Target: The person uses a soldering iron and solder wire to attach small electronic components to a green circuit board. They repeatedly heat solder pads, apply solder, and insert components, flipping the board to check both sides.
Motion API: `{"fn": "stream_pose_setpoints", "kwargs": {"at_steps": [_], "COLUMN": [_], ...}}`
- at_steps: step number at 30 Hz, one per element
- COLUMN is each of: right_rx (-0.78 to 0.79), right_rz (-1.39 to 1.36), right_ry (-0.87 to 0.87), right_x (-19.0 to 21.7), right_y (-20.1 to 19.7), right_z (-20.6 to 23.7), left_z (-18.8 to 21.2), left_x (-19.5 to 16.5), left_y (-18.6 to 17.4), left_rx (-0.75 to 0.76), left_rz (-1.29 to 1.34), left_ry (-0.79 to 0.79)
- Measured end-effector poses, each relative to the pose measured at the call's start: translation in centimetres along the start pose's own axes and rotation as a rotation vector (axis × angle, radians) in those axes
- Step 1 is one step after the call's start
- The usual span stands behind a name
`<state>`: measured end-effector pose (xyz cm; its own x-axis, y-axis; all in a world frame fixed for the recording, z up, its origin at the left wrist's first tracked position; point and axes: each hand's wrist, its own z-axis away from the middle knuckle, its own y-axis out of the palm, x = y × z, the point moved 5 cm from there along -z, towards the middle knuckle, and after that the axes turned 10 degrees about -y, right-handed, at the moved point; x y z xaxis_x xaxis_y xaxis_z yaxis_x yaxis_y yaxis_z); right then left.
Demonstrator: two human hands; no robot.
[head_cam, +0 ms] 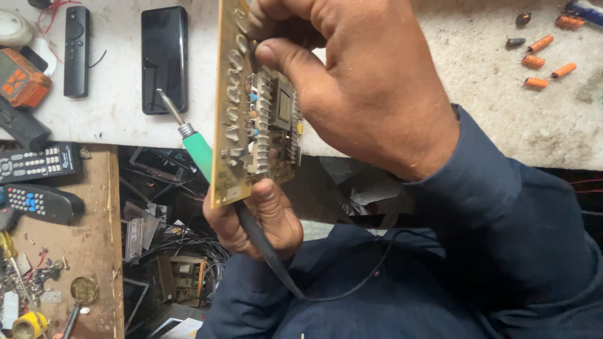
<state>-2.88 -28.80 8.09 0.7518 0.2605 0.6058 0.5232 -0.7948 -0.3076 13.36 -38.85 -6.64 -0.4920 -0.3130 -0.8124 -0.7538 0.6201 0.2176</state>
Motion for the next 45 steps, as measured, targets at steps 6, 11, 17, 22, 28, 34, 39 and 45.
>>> {"fn": "stream_pose_setpoints", "kwargs": {"at_steps": [6, 11, 17, 22, 28, 34, 39, 45], "right_rx": [0.049, -0.009, -0.029, -0.065, -0.168, -0.171, -0.139, -0.187], "right_rz": [0.142, 0.007, 0.002, -0.068, -0.304, -0.362, -0.447, -0.385], "right_ry": [-0.011, -0.034, 0.059, 0.043, 0.176, 0.297, 0.172, 0.111], "right_x": [0.6, 0.2, -0.1, -0.8, -3.1, -3.7, -3.0, -3.1], "right_y": [0.2, 0.2, 0.4, 0.8, 0.5, 0.3, 0.4, 0.5], "right_z": [-0.3, -0.3, 0.3, 0.9, 2.0, 2.8, 2.9, 2.9], "left_z": [-0.5, -0.5, -1.1, -1.3, -0.9, -1.1, -1.2, -1.6], "left_x": [-0.1, 0.0, 0.1, -0.1, 0.2, 0.3, 0.5, 0.1], "left_y": [-0.1, 0.2, -0.3, -0.6, -0.5, -0.8, -0.8, -0.6], "left_rx": [-0.017, 0.008, 0.056, 0.039, 0.005, 0.01, 0.023, 0.015], "left_rz": [-0.014, 0.08, 0.077, 0.095, 0.205, 0.164, 0.209, 0.183], "left_ry": [-0.026, -0.028, -0.043, -0.067, -0.141, -0.063, -0.102, -0.091]}}
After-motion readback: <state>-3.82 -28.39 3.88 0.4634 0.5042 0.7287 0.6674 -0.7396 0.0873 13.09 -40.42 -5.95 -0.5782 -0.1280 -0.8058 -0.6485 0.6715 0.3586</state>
